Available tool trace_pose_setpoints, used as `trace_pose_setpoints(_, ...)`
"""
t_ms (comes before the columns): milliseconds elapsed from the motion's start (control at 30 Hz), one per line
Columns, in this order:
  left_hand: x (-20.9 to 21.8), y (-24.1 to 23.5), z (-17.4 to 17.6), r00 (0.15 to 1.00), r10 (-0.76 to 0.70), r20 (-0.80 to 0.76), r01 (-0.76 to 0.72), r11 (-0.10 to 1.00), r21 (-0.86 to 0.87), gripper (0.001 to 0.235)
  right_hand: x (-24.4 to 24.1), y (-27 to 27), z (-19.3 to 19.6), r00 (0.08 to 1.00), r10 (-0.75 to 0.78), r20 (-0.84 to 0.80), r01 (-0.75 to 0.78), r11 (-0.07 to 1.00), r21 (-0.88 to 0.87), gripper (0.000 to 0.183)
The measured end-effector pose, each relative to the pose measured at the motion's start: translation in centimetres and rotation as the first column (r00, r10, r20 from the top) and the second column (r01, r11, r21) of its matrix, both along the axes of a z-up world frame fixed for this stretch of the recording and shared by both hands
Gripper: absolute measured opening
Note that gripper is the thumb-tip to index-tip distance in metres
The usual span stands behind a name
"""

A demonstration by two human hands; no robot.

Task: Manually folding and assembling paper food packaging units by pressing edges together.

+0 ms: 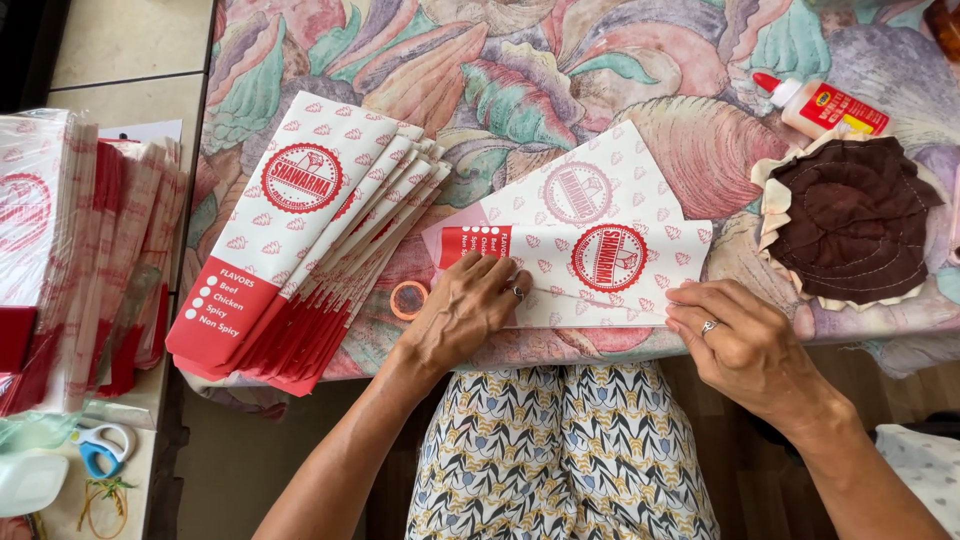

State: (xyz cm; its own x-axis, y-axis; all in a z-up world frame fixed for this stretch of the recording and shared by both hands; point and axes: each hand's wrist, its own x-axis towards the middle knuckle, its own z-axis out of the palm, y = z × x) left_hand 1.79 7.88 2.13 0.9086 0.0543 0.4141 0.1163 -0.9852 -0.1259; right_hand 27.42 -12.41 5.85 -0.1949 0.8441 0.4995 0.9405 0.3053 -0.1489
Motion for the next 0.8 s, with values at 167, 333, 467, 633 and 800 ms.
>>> trace_pose_setpoints(167, 0.1, -0.8, -1.0, 0.998, 0.049, -0.034, -0.049, 0.999, 0.023, 0.028, 0.1, 0.2, -0.1, 1.000, -0.016, -0.014, 0.016, 1.000, -0.005, 0.012)
trace_pose_setpoints(333, 0.6, -2.0, -0.6, 0.981, 0.150, -0.125, -0.148, 0.989, 0.020, 0.018, 0.2, 0.1, -0.4, 0.999, -0.035, -0.029, 0.035, 0.999, -0.002, 0.016)
trace_pose_setpoints(467, 1.3, -2.7, 0.5, 0.984, 0.150, -0.098, -0.161, 0.981, -0.105, 0.009, -0.1, -0.3, -0.8, 0.998, -0.054, -0.038, 0.053, 0.998, -0.032, 0.020)
trace_pose_setpoints(633, 1.5, -3.8, 1.0, 0.944, 0.250, -0.217, -0.218, 0.963, 0.161, 0.017, -0.4, -0.9, -2.0, 0.997, -0.079, -0.013, 0.078, 0.996, -0.036, 0.030)
trace_pose_setpoints(800, 2.7, -5.8, 0.6, 0.942, 0.307, -0.138, -0.321, 0.943, -0.088, 0.053, -2.0, -1.2, -2.0, 0.988, -0.143, 0.049, 0.143, 0.990, 0.002, 0.030)
